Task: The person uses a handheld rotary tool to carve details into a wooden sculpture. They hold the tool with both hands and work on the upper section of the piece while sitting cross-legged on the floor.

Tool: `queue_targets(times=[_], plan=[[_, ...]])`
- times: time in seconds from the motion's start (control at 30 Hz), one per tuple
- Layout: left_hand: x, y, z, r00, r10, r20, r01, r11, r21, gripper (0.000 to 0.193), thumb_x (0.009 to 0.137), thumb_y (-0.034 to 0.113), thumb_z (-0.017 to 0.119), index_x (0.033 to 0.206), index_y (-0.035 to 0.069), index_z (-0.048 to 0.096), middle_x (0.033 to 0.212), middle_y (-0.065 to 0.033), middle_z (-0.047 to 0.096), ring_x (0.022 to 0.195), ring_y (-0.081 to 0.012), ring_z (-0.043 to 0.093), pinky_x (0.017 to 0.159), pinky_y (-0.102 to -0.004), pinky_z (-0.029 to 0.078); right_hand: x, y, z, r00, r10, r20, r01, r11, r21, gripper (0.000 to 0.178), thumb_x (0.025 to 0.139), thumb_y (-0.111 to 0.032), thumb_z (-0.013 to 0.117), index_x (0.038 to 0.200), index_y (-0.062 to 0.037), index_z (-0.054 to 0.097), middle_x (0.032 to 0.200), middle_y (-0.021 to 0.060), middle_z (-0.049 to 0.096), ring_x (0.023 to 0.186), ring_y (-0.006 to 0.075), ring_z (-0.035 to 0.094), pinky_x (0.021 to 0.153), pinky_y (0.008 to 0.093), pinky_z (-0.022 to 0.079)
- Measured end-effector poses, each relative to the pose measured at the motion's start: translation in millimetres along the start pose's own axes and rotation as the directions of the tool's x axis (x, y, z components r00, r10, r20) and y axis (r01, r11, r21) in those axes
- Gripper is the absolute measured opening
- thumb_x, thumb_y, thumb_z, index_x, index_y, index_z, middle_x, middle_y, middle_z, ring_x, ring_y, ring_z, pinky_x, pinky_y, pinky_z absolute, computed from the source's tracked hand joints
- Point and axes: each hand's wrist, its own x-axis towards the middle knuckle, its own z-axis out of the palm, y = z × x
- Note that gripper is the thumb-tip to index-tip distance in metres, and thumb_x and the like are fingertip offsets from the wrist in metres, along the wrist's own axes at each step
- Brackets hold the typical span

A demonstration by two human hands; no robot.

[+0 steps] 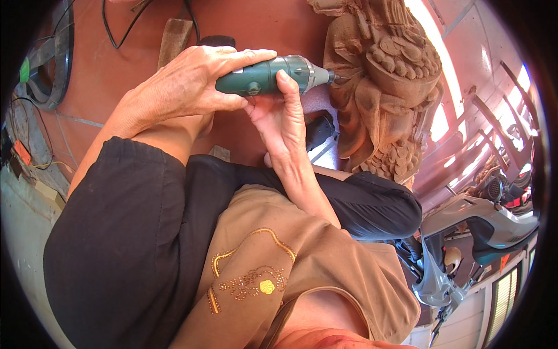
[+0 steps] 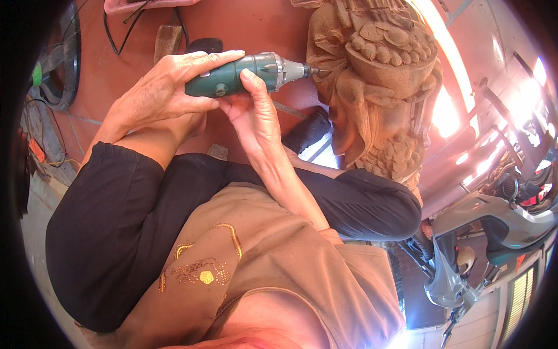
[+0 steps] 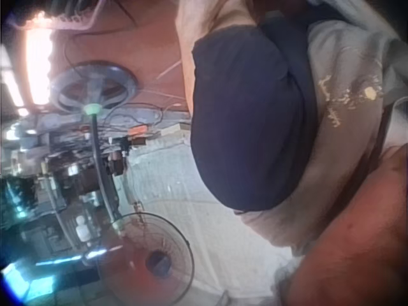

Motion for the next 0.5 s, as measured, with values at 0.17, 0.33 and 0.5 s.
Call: queue_targets(times=[0.17, 0.33, 0.5], plan=[[1, -9, 4, 0.999, -0.007, 0.051, 0.009, 1.0, -0.025, 0.068, 0.07, 0.014, 0.071, 0.136, 0.01, 0.054, 0.092, -0.0197, 0.065, 0.085, -0.0363, 0.064, 0.077, -0.0418, 0.05, 0, 5, -11, 0.999, -0.025, -0.03, 0.024, 0.999, -0.029, 0.048, 0.088, -0.025, 0.071, 0.129, -0.01, 0.051, 0.131, 0.0098, 0.057, 0.118, 0.0249, 0.058, 0.097, 0.0444, 0.051], [-7, -5, -1, 0.998, -0.037, 0.045, 0.037, 0.999, 0.009, 0.07, 0.069, 0.014, 0.072, 0.137, 0.011, 0.054, 0.089, -0.0196, 0.064, 0.081, -0.0362, 0.063, 0.076, -0.0418, 0.05, -1, 10, -9, 1.0, 0.025, -0.007, -0.026, 1.0, -0.013, 0.047, 0.087, -0.026, 0.071, 0.128, -0.0111, 0.052, 0.129, 0.0087, 0.058, 0.118, 0.0245, 0.057, 0.097, 0.0445, 0.05], [-10, -1, -5, 0.995, -0.083, 0.059, 0.081, 0.996, 0.033, 0.071, 0.068, 0.013, 0.072, 0.136, 0.011, 0.054, 0.088, -0.0197, 0.064, 0.081, -0.0362, 0.063, 0.076, -0.0424, 0.05, 1, 15, -8, 0.996, 0.089, 0.018, -0.089, 0.994, 0.06, 0.048, 0.086, -0.025, 0.073, 0.128, -0.0109, 0.052, 0.129, 0.0079, 0.058, 0.12, 0.0235, 0.056, 0.098, 0.045, 0.05]])
